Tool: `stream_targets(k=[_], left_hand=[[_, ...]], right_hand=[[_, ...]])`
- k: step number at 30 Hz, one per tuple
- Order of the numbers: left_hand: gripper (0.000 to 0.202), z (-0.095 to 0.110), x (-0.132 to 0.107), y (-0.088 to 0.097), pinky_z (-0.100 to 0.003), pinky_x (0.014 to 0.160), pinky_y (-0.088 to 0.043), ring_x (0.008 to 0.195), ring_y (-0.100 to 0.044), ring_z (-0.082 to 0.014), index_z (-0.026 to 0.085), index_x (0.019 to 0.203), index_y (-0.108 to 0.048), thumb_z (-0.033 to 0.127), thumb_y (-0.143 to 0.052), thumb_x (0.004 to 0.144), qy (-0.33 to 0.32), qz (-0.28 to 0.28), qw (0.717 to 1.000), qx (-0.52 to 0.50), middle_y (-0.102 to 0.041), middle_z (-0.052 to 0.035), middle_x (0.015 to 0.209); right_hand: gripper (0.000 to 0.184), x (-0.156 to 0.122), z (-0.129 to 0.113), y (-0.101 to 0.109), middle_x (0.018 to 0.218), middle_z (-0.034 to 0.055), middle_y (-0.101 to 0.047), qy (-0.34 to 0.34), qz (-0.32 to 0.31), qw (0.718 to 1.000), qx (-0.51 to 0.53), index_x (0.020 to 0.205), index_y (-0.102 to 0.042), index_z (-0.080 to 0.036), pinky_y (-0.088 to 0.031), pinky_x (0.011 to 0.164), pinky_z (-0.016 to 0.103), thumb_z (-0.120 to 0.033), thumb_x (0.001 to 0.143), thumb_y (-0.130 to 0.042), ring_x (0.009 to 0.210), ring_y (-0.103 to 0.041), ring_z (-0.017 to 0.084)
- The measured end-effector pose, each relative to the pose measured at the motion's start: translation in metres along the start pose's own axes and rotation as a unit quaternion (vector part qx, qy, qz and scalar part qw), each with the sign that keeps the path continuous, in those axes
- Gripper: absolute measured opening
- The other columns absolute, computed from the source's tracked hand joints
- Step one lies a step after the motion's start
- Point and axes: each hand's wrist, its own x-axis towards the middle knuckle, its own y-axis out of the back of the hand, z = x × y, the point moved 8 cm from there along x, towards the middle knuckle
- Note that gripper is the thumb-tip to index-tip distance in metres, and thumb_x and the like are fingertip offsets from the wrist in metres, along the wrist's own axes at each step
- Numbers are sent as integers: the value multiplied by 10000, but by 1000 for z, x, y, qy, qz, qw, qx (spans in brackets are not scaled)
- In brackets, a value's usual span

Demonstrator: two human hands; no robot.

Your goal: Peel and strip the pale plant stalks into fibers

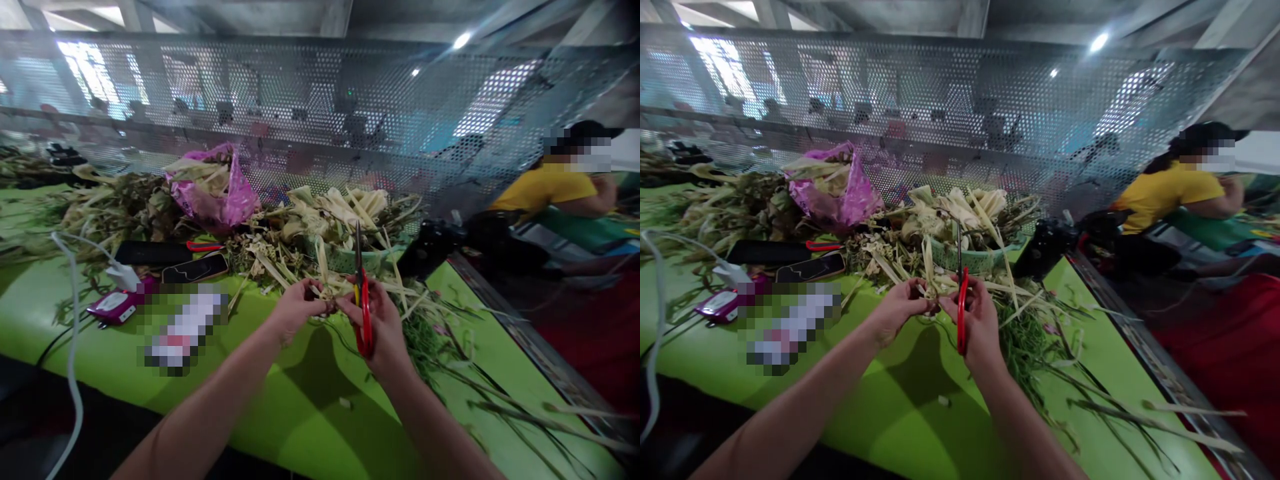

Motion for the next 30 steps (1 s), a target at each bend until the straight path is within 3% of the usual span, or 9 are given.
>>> stream_targets(k=[6,12,17,23,30], left_hand=[[279,17,0,14,-241,607,-454,587,-562,-94,143,816,-528,159,-724,619,-36,51,998,3,-614,-7,702],[316,47,-1,49,-236,578,-459,551,-570,-88,162,808,-516,169,-734,580,-78,133,984,-89,-588,30,672],[269,53,-1,57,-248,571,-473,517,-542,-79,142,744,-539,147,-715,541,-77,144,978,-134,-598,19,652],[237,51,1,58,-218,558,-458,538,-537,-71,134,754,-566,139,-696,556,-76,141,979,-126,-595,15,661],[244,52,0,59,-228,590,-461,561,-553,-81,142,789,-571,153,-688,576,-82,133,983,-101,-601,12,681]], right_hand=[[510,4,0,-2,748,-17,-564,-5,-29,996,-83,1047,-559,-215,-481,637,262,-353,613,-789,645,-545,125],[548,6,-7,-11,982,49,-605,-6,-131,964,-230,1135,-508,-214,-472,799,303,-445,685,-719,908,-570,207],[551,0,-7,-20,1156,70,-577,-14,-212,929,-304,1186,-476,-243,-443,873,316,-546,748,-616,1065,-541,251],[418,-2,5,-26,909,34,-608,-20,-288,898,-331,1081,-547,-213,-441,724,294,-503,783,-585,828,-558,204],[379,0,4,-27,716,-6,-563,-37,-277,898,-339,960,-612,-181,-384,575,245,-486,734,-618,644,-506,150]])
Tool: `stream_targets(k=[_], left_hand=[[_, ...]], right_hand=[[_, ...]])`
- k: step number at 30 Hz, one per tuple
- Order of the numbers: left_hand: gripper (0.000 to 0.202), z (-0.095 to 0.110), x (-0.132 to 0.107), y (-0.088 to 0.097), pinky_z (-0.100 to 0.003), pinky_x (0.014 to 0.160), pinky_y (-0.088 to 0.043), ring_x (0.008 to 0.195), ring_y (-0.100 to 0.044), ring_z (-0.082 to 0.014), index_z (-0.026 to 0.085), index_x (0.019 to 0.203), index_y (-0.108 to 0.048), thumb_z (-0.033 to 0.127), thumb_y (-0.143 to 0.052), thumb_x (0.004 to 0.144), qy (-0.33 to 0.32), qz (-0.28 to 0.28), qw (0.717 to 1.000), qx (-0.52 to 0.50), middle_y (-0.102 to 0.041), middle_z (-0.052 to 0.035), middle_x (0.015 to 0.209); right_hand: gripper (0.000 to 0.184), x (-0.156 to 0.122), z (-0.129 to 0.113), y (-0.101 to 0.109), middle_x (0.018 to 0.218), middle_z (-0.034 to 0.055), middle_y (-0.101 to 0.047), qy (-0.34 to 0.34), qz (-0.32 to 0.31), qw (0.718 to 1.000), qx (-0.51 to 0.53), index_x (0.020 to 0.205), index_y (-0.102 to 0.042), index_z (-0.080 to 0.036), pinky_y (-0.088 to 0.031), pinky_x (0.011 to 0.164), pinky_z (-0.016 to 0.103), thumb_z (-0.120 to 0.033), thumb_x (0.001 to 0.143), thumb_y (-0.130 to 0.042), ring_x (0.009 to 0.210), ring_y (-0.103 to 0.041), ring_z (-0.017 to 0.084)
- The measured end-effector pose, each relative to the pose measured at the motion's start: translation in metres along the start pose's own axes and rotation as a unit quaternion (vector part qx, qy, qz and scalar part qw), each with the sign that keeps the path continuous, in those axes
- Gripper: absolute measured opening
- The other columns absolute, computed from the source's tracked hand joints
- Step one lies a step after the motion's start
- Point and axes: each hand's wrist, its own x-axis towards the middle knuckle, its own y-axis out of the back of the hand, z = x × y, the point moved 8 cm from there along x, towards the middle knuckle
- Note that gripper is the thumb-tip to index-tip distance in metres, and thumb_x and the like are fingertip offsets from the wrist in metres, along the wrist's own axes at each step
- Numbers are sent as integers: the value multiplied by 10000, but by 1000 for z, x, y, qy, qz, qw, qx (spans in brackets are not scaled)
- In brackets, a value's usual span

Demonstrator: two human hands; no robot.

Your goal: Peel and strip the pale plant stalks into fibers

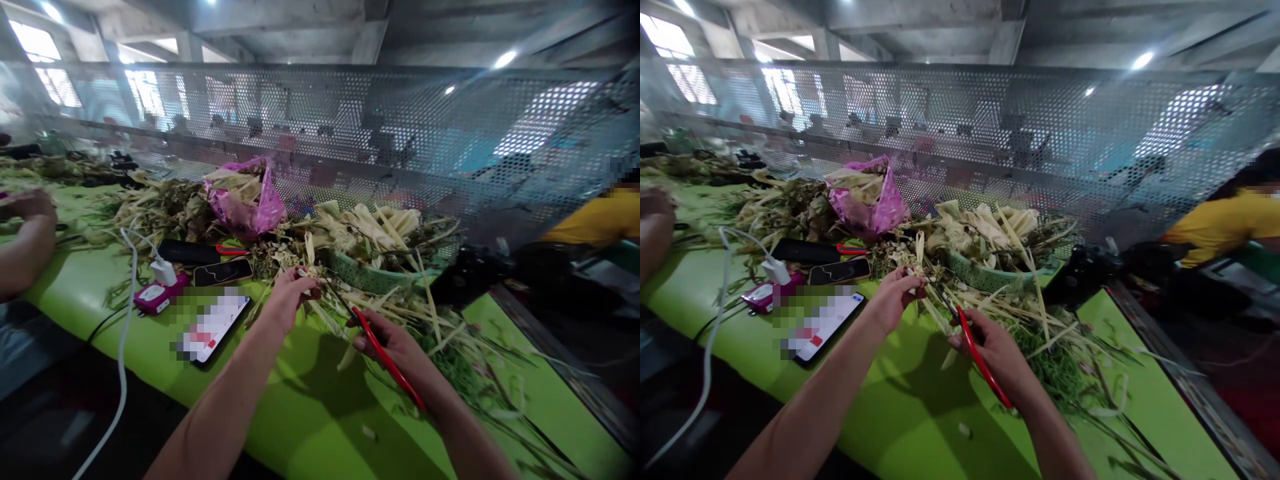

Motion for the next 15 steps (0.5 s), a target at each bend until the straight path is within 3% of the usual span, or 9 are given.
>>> stream_targets(k=[8,12,15], left_hand=[[227,4,0,-1,-230,602,-456,590,-541,-79,138,781,-579,161,-693,587,-7,-9,1000,27,-586,10,699],[229,6,0,-1,-241,609,-462,619,-541,-91,141,771,-575,161,-696,578,-10,-10,999,31,-589,0,724],[234,7,-1,-1,-242,600,-460,597,-523,-85,141,770,-570,162,-697,574,-11,-17,999,37,-576,5,712]], right_hand=[[384,-1,-1,-2,705,3,-582,-12,3,1000,23,952,-641,-186,-361,524,236,-479,703,-657,598,-505,138],[359,-3,0,0,612,-22,-531,-23,38,997,60,908,-650,-191,-314,474,229,-481,697,-669,514,-445,115],[361,-2,0,-1,580,-32,-498,-21,20,998,56,909,-656,-188,-303,464,227,-477,693,-679,491,-420,107]])
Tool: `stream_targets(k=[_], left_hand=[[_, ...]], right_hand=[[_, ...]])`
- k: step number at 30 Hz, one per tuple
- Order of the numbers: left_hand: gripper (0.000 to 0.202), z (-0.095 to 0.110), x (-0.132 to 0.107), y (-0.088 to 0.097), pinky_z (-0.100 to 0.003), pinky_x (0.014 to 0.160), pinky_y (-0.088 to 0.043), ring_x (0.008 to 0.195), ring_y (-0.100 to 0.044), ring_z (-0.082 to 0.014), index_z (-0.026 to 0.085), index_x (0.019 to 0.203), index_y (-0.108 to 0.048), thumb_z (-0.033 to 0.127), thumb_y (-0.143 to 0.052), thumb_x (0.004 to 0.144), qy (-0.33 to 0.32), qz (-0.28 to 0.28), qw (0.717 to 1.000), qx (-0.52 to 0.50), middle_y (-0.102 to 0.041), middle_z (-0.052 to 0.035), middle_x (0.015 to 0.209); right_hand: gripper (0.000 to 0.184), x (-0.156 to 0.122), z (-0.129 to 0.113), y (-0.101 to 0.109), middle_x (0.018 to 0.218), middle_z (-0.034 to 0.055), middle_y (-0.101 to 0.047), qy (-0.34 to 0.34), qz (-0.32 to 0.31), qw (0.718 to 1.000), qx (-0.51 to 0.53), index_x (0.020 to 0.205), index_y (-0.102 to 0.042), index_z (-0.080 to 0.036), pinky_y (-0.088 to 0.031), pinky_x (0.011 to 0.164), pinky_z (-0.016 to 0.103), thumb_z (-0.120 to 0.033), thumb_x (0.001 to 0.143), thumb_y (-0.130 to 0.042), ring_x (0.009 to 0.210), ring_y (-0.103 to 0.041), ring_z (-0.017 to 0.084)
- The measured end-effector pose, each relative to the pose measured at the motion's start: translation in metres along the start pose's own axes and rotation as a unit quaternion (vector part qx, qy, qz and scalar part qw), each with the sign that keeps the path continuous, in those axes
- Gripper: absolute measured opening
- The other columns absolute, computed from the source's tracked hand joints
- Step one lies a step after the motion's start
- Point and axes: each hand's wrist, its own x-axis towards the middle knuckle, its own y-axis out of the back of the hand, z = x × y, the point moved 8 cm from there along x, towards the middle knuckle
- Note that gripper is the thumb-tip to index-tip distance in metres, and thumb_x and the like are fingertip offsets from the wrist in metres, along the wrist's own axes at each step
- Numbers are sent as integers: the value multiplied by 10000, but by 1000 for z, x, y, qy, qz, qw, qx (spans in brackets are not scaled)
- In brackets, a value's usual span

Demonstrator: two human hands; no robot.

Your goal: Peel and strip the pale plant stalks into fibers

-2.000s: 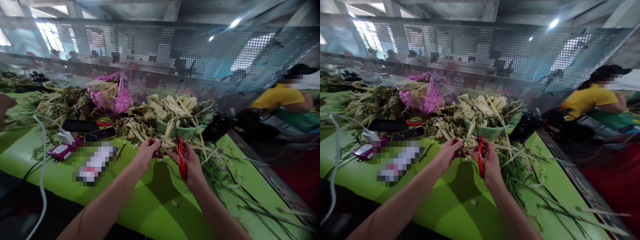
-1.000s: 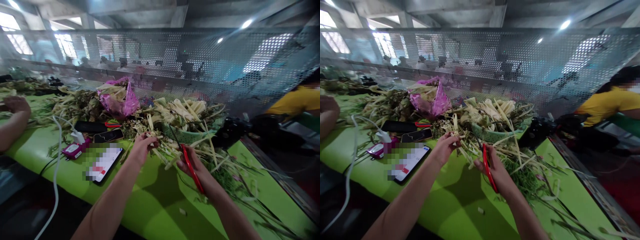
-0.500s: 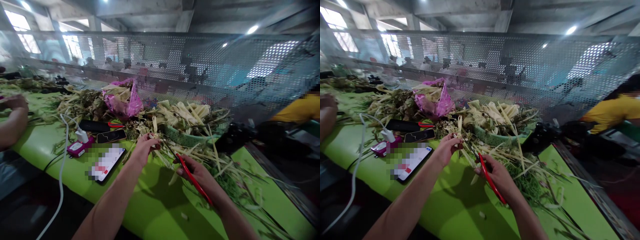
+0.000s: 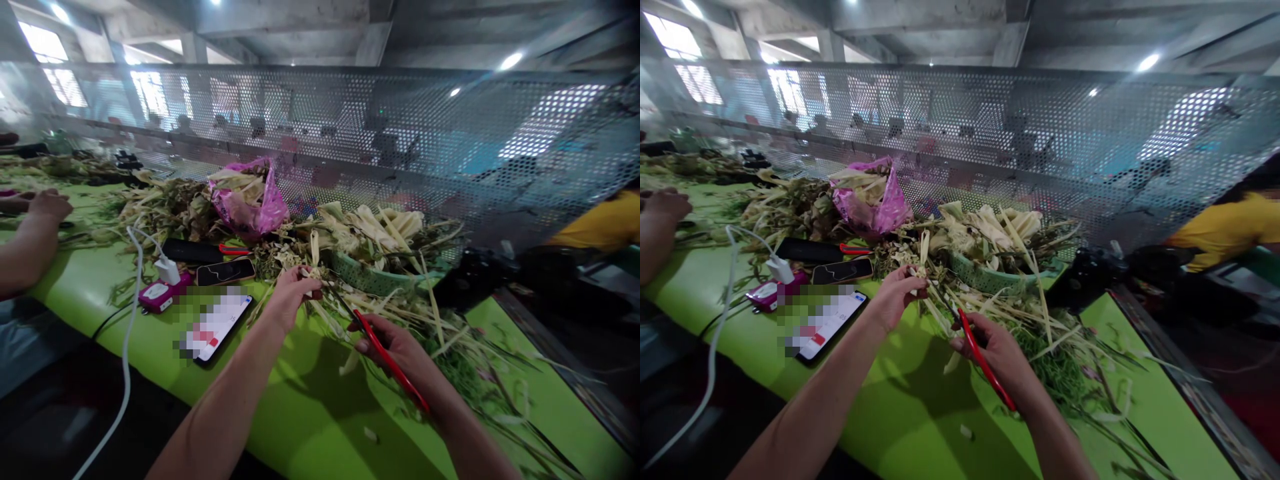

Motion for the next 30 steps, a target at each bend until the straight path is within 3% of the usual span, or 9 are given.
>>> stream_targets(k=[3,8,16,21,23,26,30], left_hand=[[235,1,0,-1,-238,595,-456,581,-515,-80,140,780,-570,160,-690,579,0,-5,1000,11,-568,8,701],[226,3,0,-1,-229,575,-444,574,-513,-77,136,774,-570,160,-684,579,-3,-6,1000,22,-562,10,698],[271,6,-2,-1,-234,571,-430,528,-518,-72,154,779,-547,184,-714,568,7,-5,1000,17,-569,29,660],[301,6,-2,-4,-234,599,-444,553,-529,-73,159,806,-529,193,-725,580,1,-24,1000,6,-565,32,673],[291,5,-2,-5,-242,615,-455,579,-547,-83,159,824,-536,194,-712,595,-1,-37,999,-11,-566,27,686],[236,1,-2,-9,-262,637,-482,631,-568,-107,151,831,-558,176,-655,618,11,-58,997,-52,-570,9,709],[214,-2,-2,-12,-263,659,-496,659,-575,-110,137,834,-586,165,-633,627,31,-69,996,-49,-589,-13,752]], right_hand=[[362,1,1,-3,544,-47,-465,-7,-22,1000,-2,928,-654,-192,-299,457,226,-467,695,-684,469,-401,103],[327,-4,-3,-1,515,-64,-426,-12,17,1000,12,891,-648,-195,-275,446,221,-457,698,-679,446,-356,89],[280,-2,-2,-1,464,-72,-397,2,26,1000,2,799,-651,-208,-259,408,218,-460,680,-678,406,-330,83],[331,6,10,11,559,-30,-569,13,38,997,-73,894,-665,-223,-350,454,240,-492,702,-650,461,-477,130],[369,8,13,24,674,2,-658,13,67,983,-172,962,-667,-243,-409,530,272,-503,701,-650,568,-579,185],[398,9,19,44,803,45,-718,-12,91,934,-344,1033,-665,-275,-440,619,318,-527,729,-608,708,-652,266],[400,5,32,62,907,73,-731,-62,69,891,-445,1157,-626,-303,-433,626,314,-427,788,-533,775,-672,282]])
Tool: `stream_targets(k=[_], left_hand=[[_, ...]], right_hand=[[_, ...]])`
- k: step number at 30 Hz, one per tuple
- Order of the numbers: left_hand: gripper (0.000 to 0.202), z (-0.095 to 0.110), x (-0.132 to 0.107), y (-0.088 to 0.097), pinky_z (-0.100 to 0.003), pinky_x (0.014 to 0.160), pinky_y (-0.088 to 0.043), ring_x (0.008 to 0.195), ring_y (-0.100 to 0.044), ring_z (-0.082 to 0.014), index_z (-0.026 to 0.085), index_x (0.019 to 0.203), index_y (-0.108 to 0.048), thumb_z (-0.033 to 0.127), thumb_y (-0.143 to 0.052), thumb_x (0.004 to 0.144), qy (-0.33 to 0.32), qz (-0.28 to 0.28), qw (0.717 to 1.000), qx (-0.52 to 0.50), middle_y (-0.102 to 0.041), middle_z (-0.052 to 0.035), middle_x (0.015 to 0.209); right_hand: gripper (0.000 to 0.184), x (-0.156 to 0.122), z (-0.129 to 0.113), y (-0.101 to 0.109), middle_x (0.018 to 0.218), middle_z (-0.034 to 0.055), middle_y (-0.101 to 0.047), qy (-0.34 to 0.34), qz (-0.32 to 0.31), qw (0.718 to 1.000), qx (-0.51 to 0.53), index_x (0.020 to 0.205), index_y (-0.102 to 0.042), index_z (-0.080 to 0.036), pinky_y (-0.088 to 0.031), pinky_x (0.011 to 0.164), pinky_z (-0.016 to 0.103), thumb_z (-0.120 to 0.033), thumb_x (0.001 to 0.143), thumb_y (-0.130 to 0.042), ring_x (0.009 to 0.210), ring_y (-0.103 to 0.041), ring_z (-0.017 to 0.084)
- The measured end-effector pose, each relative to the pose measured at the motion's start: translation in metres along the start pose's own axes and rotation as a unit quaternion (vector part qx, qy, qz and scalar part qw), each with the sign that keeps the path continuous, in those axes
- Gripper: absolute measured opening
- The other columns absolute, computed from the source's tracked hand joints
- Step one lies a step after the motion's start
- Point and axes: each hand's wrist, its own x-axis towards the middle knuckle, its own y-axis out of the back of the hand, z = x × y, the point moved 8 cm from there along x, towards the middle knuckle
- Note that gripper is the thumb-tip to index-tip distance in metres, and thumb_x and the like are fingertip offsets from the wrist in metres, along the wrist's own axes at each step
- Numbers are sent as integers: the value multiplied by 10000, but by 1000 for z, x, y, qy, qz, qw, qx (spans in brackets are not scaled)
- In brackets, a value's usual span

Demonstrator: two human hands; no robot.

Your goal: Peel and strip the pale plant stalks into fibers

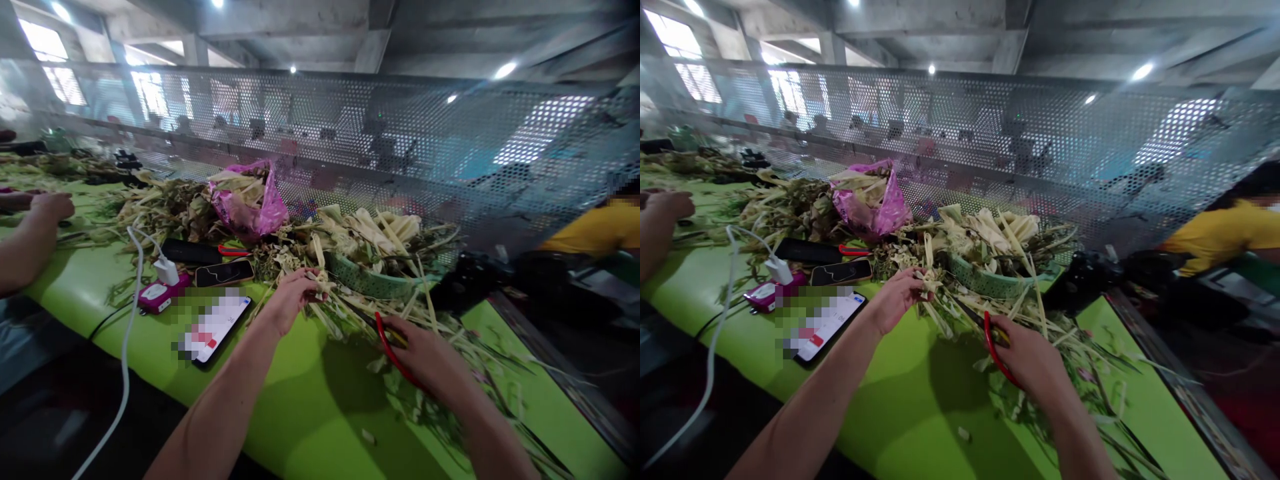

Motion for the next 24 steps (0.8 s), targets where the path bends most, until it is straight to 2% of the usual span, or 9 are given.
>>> stream_targets(k=[3,6,10,12,14,16,18,21,24], left_hand=[[241,-3,0,-2,-258,678,-490,673,-585,-107,141,882,-603,190,-653,652,14,-14,999,34,-602,-20,798],[277,-5,-1,-6,-249,678,-479,673,-583,-102,148,925,-615,218,-677,665,24,-27,997,64,-599,-18,810],[316,-8,-6,-16,-236,661,-460,671,-570,-99,151,975,-611,233,-691,680,24,-50,994,98,-590,-13,789],[315,-14,-8,-21,-237,664,-454,680,-572,-104,152,967,-600,232,-700,680,29,-59,991,113,-591,-13,781],[298,-22,-9,-27,-240,665,-450,679,-568,-107,150,932,-586,242,-710,678,37,-74,989,126,-593,-15,768],[288,-31,-10,-33,-243,663,-446,684,-563,-110,147,902,-574,262,-717,681,45,-98,985,137,-599,-21,771],[288,-38,-11,-37,-241,669,-441,701,-559,-109,145,891,-572,265,-724,678,51,-119,980,148,-604,-25,790],[292,-42,-12,-40,-233,692,-433,723,-553,-101,140,885,-590,233,-744,656,49,-139,976,164,-608,-24,820],[286,-43,-12,-42,-235,693,-432,707,-551,-100,136,877,-614,231,-752,646,54,-143,974,169,-616,-27,807]], right_hand=[[437,-1,9,0,987,64,-724,11,-11,1000,-6,1206,-604,-311,-433,650,302,-328,776,-524,829,-669,268],[490,-2,11,0,1017,60,-717,33,-20,999,2,1217,-603,-300,-434,663,304,-325,728,-583,849,-661,274],[344,-6,5,9,965,72,-718,-5,9,1000,4,1097,-669,-289,-427,631,327,-369,795,-526,789,-655,276],[275,-9,-10,20,1026,68,-701,12,78,995,53,986,-693,-268,-436,680,338,-375,834,-490,841,-641,267],[280,-14,-34,26,1003,61,-695,93,116,976,162,952,-680,-237,-436,784,328,-400,873,-467,901,-621,236],[287,-16,-49,23,956,52,-686,128,105,953,253,953,-667,-220,-438,766,307,-418,881,-472,864,-610,213],[288,-16,-54,18,797,37,-657,125,96,942,296,858,-660,-200,-423,664,284,-439,864,-501,737,-580,193],[280,-16,-53,10,658,8,-574,109,78,930,343,762,-628,-192,-370,574,257,-444,843,-535,622,-504,160],[252,-15,-51,3,654,-8,-545,101,48,916,386,780,-618,-198,-355,565,250,-420,852,-522,606,-475,145]])
